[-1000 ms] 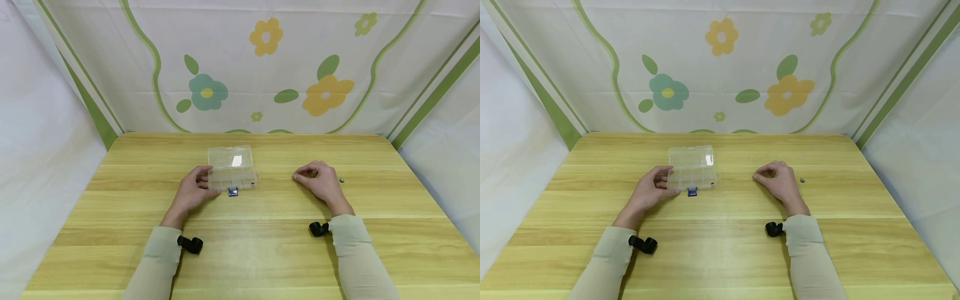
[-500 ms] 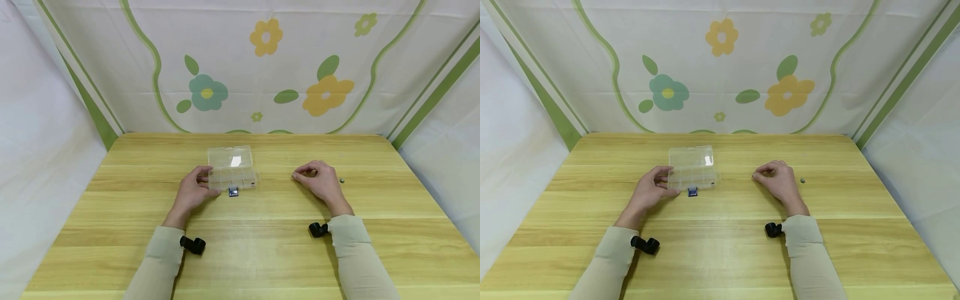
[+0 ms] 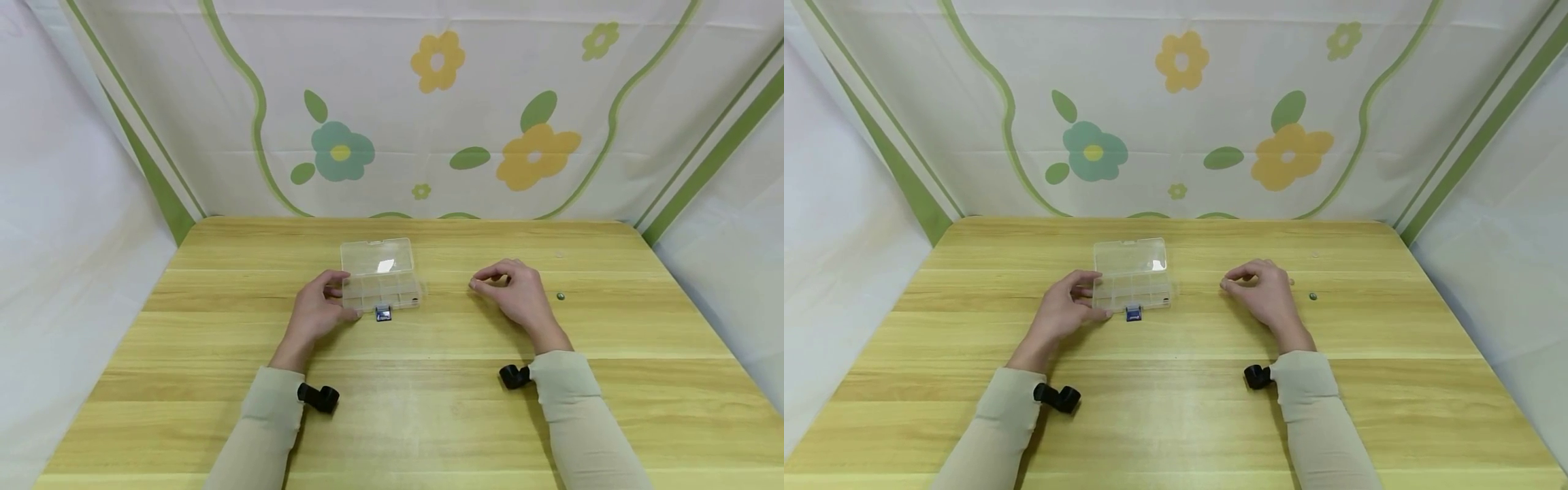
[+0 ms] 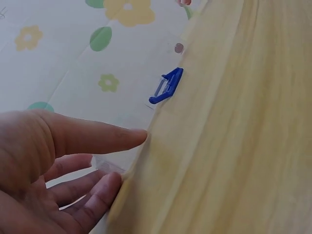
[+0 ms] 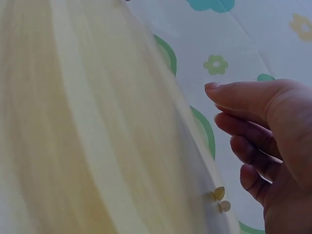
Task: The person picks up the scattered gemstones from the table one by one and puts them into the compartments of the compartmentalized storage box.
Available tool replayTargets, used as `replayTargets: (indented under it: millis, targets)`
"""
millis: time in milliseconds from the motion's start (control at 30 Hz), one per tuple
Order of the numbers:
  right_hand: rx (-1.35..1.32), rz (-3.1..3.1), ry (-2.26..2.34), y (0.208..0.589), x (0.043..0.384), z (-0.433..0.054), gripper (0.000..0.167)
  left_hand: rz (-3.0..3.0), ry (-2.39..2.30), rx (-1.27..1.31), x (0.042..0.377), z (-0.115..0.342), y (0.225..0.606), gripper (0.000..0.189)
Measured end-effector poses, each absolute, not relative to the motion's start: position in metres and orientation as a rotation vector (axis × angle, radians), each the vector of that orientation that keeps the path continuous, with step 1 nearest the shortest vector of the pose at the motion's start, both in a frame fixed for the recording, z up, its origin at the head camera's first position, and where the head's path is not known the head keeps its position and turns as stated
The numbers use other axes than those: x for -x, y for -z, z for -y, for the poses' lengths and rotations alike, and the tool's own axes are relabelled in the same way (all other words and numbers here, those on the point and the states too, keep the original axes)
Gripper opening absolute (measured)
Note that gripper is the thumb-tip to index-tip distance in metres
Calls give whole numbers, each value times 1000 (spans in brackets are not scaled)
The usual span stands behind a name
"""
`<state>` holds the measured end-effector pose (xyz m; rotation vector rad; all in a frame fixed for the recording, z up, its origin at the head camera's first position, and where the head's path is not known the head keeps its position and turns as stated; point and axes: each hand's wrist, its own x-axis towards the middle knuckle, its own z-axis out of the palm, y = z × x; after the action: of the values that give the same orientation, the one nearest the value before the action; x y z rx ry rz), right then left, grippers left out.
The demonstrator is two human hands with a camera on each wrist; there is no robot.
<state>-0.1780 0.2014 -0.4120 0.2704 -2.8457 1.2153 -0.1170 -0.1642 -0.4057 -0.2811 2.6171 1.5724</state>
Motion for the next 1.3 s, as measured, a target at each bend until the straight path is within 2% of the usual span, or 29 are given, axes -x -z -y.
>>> replayTargets:
  millis: [600, 1300]
  targets:
    - [-345, 2848, -1290, 406, 190, -161, 14, -2659, -1477, 296, 118, 157, 397, 74]
    - [-324, 2799, -1517, 419, 189, -125, 13, -2684, -1486, 225, 118, 149, 400, 76]
